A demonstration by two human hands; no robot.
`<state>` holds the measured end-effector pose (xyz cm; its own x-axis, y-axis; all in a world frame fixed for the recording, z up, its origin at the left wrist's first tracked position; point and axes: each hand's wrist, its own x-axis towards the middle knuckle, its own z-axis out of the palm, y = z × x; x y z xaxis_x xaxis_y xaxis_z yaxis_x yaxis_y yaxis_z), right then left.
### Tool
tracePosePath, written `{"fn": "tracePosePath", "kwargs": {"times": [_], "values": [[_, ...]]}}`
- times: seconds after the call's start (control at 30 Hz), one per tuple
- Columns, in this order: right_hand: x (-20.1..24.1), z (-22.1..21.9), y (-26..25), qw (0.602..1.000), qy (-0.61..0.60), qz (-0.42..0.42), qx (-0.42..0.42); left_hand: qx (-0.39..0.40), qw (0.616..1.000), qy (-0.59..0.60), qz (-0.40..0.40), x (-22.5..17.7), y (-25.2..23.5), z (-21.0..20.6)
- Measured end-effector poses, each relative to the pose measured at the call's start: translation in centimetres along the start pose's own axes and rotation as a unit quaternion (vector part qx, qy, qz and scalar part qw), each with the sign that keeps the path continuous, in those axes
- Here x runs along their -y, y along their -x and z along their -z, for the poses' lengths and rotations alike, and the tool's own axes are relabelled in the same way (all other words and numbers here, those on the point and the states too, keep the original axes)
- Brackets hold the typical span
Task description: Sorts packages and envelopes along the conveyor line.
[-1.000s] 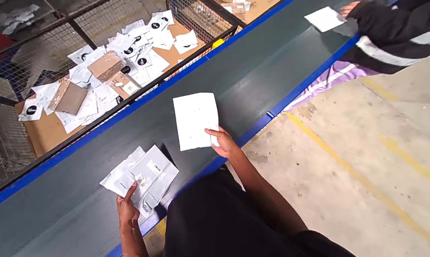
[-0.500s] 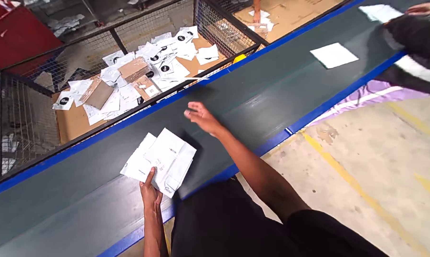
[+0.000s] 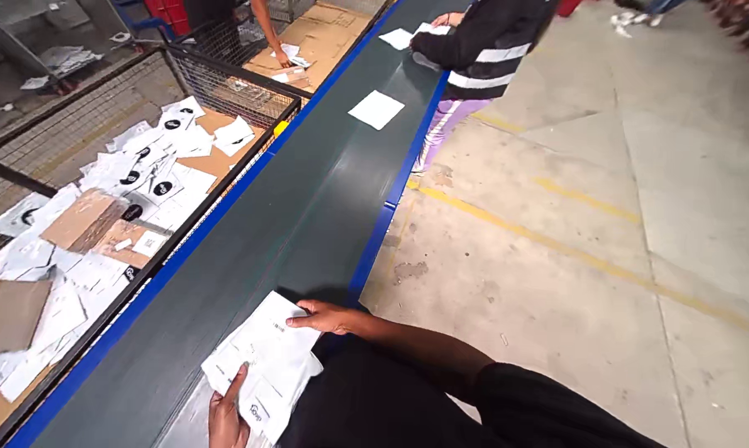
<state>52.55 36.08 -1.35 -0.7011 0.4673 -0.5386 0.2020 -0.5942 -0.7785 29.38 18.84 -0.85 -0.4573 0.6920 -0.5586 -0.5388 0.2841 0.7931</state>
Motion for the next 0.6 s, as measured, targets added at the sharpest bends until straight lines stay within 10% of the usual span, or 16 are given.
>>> {"fn": "tracePosePath", "kwargs": {"times": [0.3,0.6], "values": [[1.3,4.4,3.6,0.993,-0.040,0.074,-0.083,0.020,0.978,-0.038,-0.203,-16.6,-8.7,-7.3],[2.4,3.7,4.7,0.987,-0.053,0.101,-0.115,0.066,0.971,0.111,-0.201,-13.7,-6.5,-11.0]]}}
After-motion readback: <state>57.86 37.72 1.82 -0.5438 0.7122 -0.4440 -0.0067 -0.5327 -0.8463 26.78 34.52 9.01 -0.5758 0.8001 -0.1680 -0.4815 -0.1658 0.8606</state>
